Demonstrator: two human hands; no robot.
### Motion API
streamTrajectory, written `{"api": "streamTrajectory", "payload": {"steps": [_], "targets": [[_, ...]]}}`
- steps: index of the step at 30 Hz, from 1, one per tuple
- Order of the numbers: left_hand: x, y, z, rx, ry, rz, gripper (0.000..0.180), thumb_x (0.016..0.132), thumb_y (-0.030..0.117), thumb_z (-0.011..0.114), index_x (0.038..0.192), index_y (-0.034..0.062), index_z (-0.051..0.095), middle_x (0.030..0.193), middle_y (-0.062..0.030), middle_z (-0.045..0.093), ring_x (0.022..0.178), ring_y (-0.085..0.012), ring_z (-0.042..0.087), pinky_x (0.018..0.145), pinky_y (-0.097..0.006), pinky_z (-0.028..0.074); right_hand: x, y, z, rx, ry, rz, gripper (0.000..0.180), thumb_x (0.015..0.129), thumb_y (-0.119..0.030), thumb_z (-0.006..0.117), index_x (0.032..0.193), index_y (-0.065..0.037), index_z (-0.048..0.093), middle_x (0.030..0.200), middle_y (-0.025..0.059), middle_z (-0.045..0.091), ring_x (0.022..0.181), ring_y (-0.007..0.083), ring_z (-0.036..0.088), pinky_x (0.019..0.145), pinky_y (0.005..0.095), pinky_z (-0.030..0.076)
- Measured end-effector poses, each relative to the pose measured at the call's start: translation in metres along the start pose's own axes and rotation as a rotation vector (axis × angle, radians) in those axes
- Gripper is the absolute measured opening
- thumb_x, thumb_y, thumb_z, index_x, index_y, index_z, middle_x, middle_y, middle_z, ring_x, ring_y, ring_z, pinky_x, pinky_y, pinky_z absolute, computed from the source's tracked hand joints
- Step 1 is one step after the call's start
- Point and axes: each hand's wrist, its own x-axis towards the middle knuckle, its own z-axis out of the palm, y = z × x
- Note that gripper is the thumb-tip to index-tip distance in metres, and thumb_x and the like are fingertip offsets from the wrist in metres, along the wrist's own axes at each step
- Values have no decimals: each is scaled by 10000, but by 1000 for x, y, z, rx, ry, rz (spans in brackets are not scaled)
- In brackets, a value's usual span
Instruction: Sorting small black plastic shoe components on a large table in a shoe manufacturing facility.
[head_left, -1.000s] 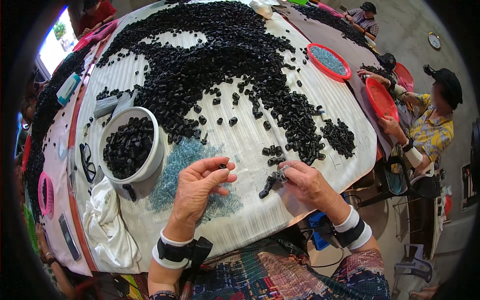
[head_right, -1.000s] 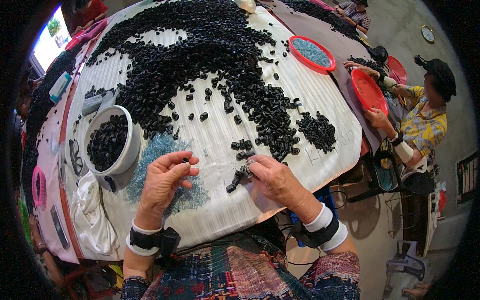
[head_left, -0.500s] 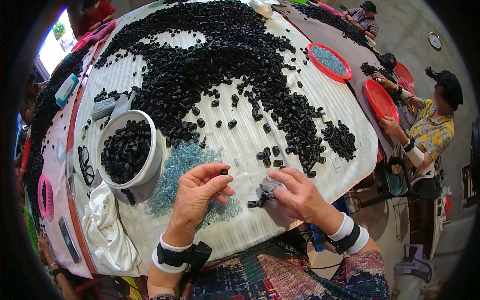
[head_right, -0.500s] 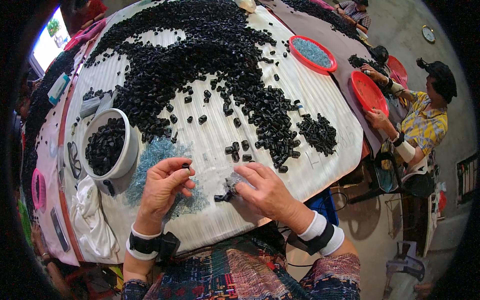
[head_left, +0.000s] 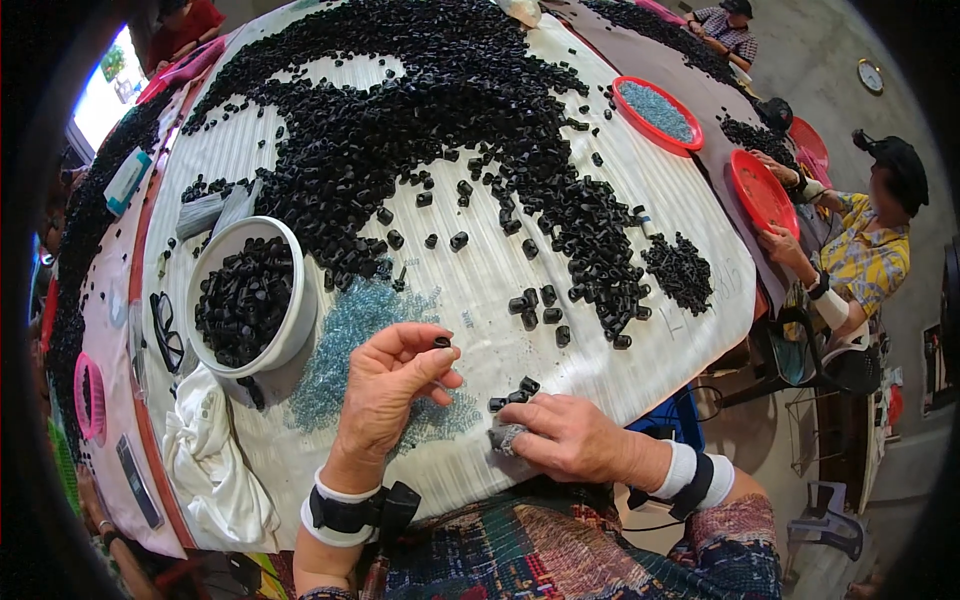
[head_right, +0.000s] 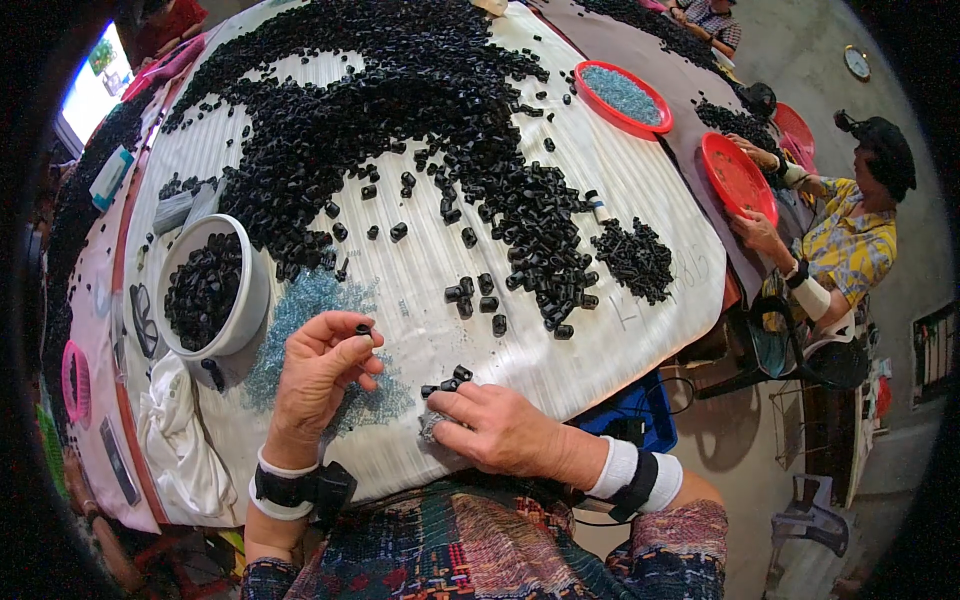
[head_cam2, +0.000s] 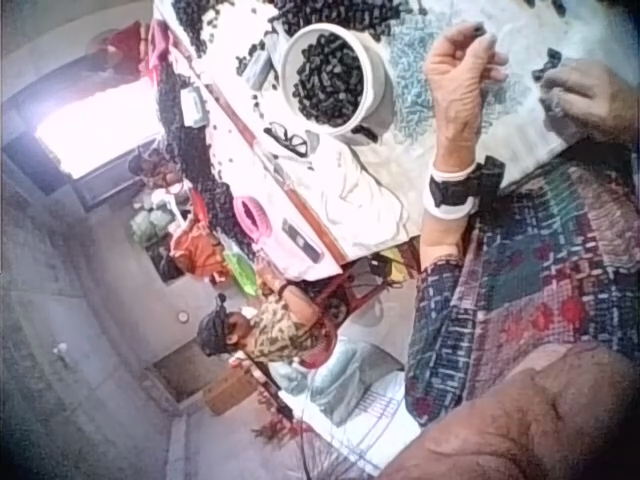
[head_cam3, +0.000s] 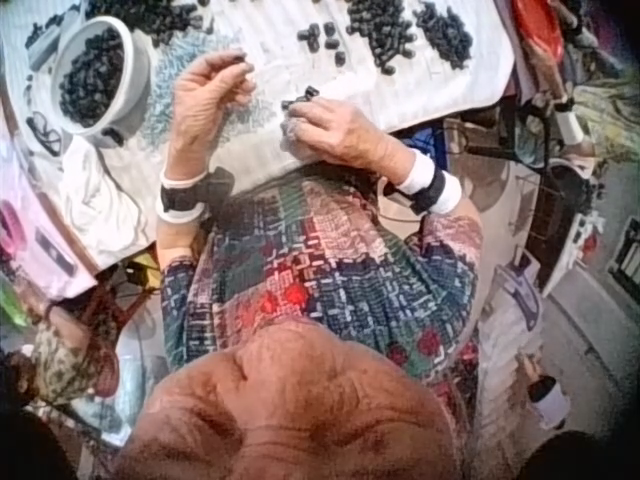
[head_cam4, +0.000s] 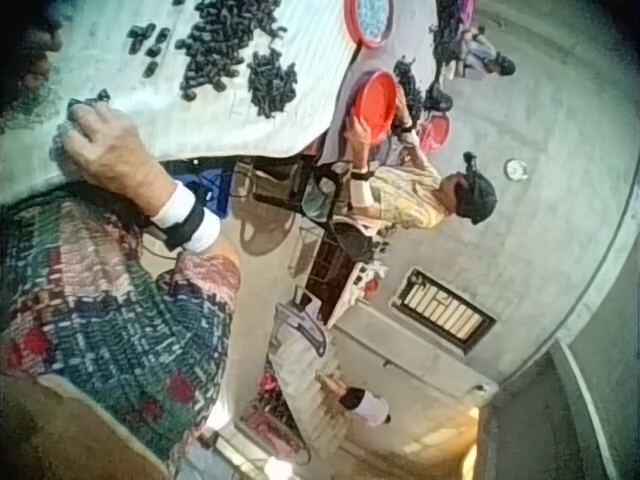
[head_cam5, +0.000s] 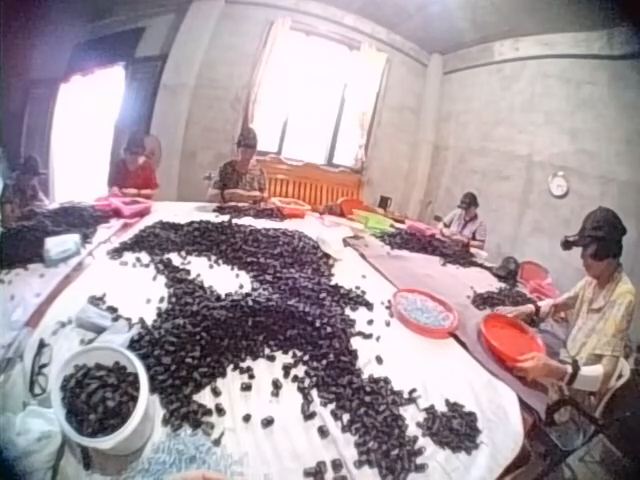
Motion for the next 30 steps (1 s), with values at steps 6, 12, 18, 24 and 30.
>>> {"api": "streamTrajectory", "payload": {"steps": [6,12,18,24,30], "targets": [[-2,2,2,-8,-10,1,203,824,40,671,1010,-17,615,856,-99,673,700,-142,665,535,-217,539,7,10,3,-68,34,-16,186,722,-146,589,874,-43,559,1115,130,567,800,226,571,667,327,501],[-1,0,0,15,-8,5,170,848,16,624,1015,-8,604,882,-118,667,683,-156,669,512,-236,555,11,27,-2,-224,220,130,239,694,-106,617,909,-9,576,1138,169,553,932,290,576,787,355,507],[0,0,-1,-43,-14,7,201,851,18,623,1045,-34,604,890,-133,669,693,-163,671,522,-241,562,15,26,0,-142,193,200,263,708,-127,678,948,-59,595,1068,166,554,936,312,582,765,373,514],[-2,4,2,60,-31,-11,247,844,42,645,1072,-44,607,908,-138,671,721,-162,668,549,-236,556,37,59,-37,-159,99,334,239,749,-79,624,974,-36,558,1073,159,560,948,332,577,750,372,525],[-2,1,1,44,-54,-10,232,839,57,661,1044,-36,603,887,-122,672,728,-164,664,554,-232,548,99,116,-46,-204,230,325,342,761,-131,639,1067,-16,541,1121,208,537,1037,388,529,902,429,446]]}}
